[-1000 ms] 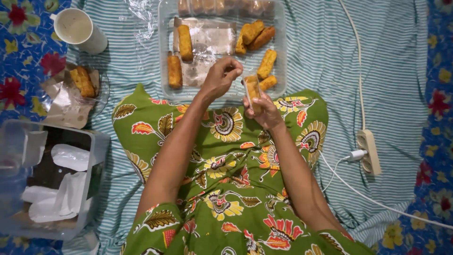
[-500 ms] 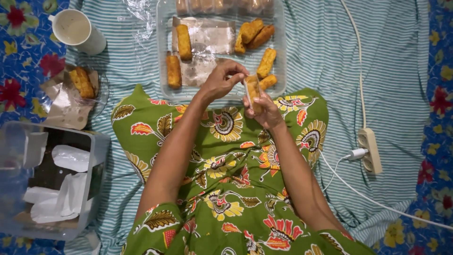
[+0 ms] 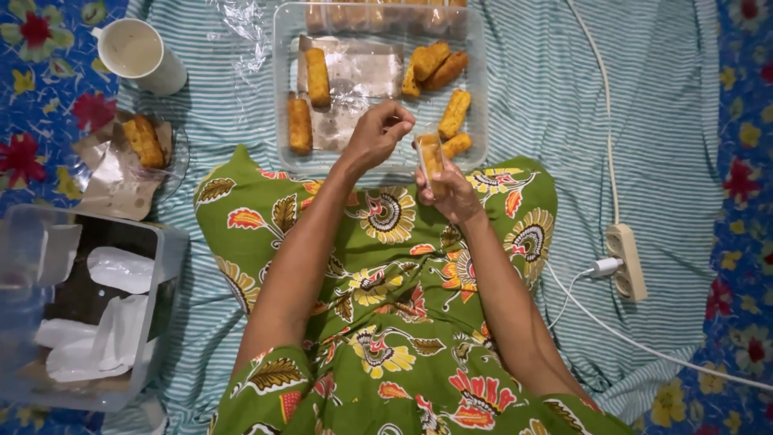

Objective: Wrapping individual fried food items in plastic sheets and organizing them into a container.

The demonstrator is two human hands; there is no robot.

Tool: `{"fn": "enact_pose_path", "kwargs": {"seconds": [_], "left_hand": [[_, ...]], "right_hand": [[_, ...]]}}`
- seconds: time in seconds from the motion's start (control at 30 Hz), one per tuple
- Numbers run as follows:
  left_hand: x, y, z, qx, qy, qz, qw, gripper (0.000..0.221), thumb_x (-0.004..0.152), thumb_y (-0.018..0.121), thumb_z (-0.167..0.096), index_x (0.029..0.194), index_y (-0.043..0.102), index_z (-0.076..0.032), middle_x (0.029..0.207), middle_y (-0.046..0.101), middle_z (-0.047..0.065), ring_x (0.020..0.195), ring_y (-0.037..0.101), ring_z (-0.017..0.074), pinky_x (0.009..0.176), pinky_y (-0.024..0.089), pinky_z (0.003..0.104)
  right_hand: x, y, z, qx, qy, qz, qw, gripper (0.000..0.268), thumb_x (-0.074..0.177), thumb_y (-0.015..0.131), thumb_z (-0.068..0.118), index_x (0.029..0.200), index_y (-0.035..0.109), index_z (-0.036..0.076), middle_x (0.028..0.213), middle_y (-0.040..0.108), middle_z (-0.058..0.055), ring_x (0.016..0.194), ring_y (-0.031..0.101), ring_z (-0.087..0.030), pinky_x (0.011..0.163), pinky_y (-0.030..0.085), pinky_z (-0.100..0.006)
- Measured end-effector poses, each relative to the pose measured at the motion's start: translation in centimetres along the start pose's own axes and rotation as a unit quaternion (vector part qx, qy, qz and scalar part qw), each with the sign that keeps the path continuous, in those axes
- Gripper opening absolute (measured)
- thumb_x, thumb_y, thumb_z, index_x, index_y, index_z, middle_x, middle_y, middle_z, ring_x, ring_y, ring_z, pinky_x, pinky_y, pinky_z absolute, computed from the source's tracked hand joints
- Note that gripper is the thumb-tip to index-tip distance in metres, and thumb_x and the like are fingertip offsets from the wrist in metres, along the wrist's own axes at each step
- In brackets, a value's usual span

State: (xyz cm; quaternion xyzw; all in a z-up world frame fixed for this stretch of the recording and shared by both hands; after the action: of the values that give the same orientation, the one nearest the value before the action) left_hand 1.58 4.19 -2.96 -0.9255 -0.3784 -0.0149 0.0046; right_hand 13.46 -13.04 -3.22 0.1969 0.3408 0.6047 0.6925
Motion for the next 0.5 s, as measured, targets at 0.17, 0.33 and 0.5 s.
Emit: {"fn": "enact_pose_path", "kwargs": {"seconds": [0.17, 0.33, 0.5], "left_hand": [[-0.6, 0.2, -2.0, -0.008, -0.003, 0.034, 0.999, 0.017, 0.099, 0.069, -0.011, 0.115, 0.073, -0.009, 0.112, 0.066, 0.013, 0.106, 0.072, 0.0308, 0.083, 0.061, 0.039], [-1.1, 0.9, -2.3, -0.024, -0.004, 0.093, 0.995, 0.021, 0.098, 0.066, -0.008, 0.118, 0.071, -0.005, 0.115, 0.064, 0.017, 0.109, 0.071, 0.0340, 0.086, 0.061, 0.042], [-0.4, 0.9, -1.3, -0.002, -0.002, 0.098, 0.995, 0.014, 0.100, 0.065, -0.013, 0.111, 0.073, -0.010, 0.100, 0.068, 0.008, 0.098, 0.074, 0.0231, 0.080, 0.061, 0.035]], "right_hand": [[0.5, -2.3, -0.9, 0.011, 0.000, -0.002, 1.000, 0.065, 0.086, 0.059, 0.016, 0.149, 0.042, 0.011, 0.091, 0.057, -0.017, 0.059, 0.059, -0.020, 0.050, 0.048, -0.031], [0.2, -1.7, -0.7, 0.015, -0.001, 0.003, 1.000, 0.063, 0.086, 0.059, 0.014, 0.147, 0.042, 0.010, 0.091, 0.057, -0.016, 0.060, 0.059, -0.020, 0.050, 0.048, -0.031], [-0.1, -1.3, -0.8, 0.019, 0.001, 0.002, 1.000, 0.063, 0.087, 0.058, 0.013, 0.148, 0.042, 0.009, 0.090, 0.057, -0.016, 0.060, 0.058, -0.020, 0.051, 0.048, -0.032]]}}
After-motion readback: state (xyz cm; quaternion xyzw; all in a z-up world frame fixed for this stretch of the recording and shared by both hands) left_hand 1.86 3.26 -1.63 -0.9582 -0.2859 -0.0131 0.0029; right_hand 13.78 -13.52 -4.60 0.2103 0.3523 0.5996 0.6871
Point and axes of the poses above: each hand's wrist, its own x-axis towards the middle knuckle, its own y-axis out of the palm, z = x × y, the point moved 2 cm from there along x, towards the middle knuckle
